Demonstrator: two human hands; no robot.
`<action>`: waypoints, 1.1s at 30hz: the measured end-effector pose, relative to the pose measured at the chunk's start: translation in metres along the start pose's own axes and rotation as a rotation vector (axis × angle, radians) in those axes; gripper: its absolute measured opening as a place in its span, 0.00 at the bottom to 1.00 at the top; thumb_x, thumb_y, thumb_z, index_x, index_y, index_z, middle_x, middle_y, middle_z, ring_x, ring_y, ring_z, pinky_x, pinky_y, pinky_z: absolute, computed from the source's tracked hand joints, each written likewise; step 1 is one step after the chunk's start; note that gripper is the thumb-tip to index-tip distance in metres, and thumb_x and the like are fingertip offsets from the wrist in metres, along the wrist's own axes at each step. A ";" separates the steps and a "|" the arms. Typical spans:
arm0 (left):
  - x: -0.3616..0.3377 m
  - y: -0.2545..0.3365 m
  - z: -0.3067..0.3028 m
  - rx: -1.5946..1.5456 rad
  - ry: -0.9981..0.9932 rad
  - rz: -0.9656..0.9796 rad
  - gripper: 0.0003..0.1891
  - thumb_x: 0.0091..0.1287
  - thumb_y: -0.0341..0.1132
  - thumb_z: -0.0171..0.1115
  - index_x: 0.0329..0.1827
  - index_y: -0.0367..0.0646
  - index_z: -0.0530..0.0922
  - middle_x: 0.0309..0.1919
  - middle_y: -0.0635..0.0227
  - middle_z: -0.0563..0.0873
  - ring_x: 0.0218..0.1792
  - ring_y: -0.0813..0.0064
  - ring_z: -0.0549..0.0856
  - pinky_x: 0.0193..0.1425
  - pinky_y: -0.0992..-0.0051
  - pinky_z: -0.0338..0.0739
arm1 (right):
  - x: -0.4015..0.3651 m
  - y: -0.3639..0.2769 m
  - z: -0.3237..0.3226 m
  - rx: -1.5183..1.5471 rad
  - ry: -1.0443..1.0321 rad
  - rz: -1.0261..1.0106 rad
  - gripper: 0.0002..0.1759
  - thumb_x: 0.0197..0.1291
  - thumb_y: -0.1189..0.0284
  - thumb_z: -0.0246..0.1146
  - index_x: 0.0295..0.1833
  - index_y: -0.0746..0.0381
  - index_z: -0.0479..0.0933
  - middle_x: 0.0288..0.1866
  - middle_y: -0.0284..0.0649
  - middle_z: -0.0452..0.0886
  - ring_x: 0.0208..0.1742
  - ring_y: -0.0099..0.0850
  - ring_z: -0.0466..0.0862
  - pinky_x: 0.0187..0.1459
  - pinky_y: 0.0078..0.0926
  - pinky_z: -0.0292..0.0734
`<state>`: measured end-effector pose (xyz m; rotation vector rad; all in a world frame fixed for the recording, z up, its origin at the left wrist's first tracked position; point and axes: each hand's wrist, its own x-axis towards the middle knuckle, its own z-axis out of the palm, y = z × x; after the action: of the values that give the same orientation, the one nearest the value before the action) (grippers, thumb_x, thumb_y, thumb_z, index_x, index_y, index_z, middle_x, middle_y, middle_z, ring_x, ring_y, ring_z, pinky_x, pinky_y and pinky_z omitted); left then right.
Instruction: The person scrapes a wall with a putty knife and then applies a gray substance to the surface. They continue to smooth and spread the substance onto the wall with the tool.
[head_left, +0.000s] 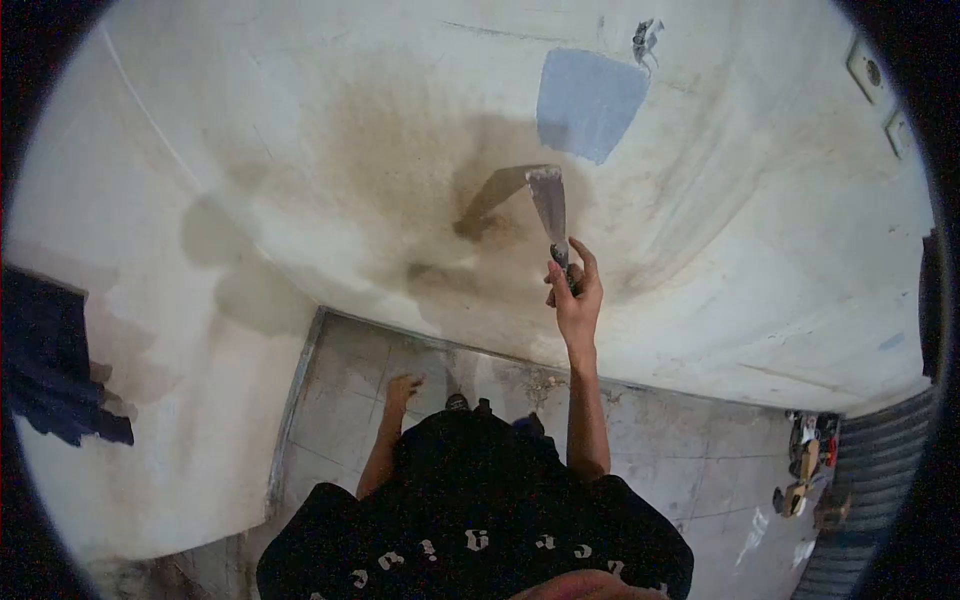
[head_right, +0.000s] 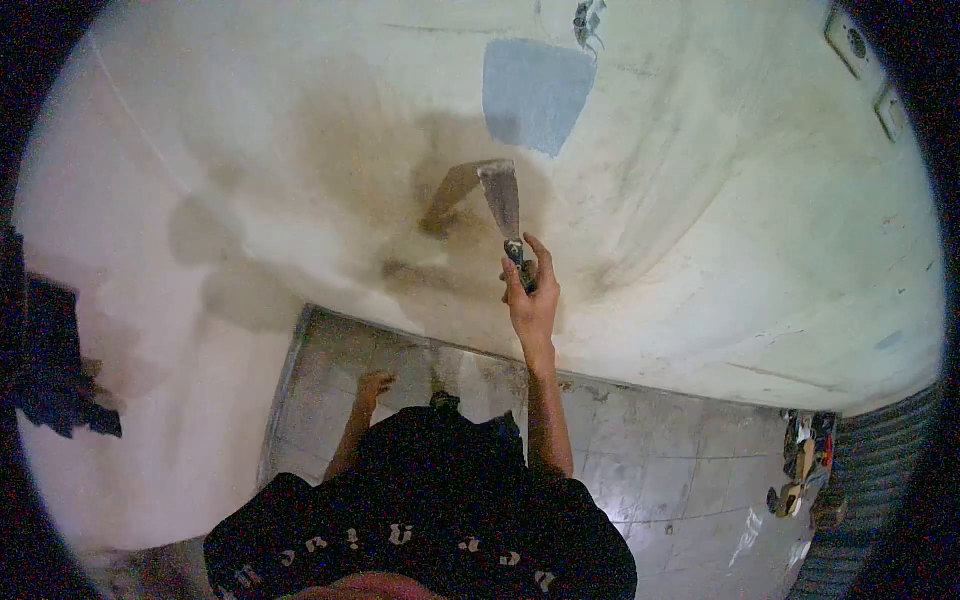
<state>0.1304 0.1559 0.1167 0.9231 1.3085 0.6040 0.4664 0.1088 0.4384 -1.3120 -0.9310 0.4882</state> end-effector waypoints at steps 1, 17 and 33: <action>0.010 0.019 0.001 0.008 -0.011 0.065 0.20 0.57 0.44 0.70 0.45 0.36 0.84 0.41 0.61 0.88 0.43 0.69 0.87 0.49 0.71 0.78 | 0.002 -0.006 0.005 0.007 0.018 -0.004 0.26 0.66 0.68 0.63 0.67 0.60 0.67 0.27 0.37 0.78 0.22 0.19 0.74 0.22 0.19 0.69; -0.044 0.381 0.174 -0.288 -0.625 0.552 0.25 0.73 0.50 0.51 0.56 0.35 0.78 0.47 0.59 0.86 0.48 0.67 0.84 0.58 0.69 0.74 | 0.016 -0.044 0.030 -0.044 0.077 -0.021 0.24 0.66 0.72 0.63 0.66 0.65 0.72 0.26 0.35 0.79 0.16 0.17 0.74 0.16 0.17 0.66; -0.079 0.432 0.260 -0.422 -0.582 0.441 0.17 0.71 0.47 0.56 0.35 0.40 0.77 0.14 0.74 0.73 0.10 0.81 0.70 0.15 0.80 0.61 | 0.001 -0.029 0.037 -0.055 0.082 -0.044 0.24 0.68 0.75 0.60 0.68 0.66 0.67 0.23 0.31 0.75 0.18 0.15 0.69 0.19 0.15 0.62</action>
<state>0.4204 0.2600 0.5232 0.9399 0.4303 0.8326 0.4314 0.1249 0.4657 -1.3488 -0.9082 0.3739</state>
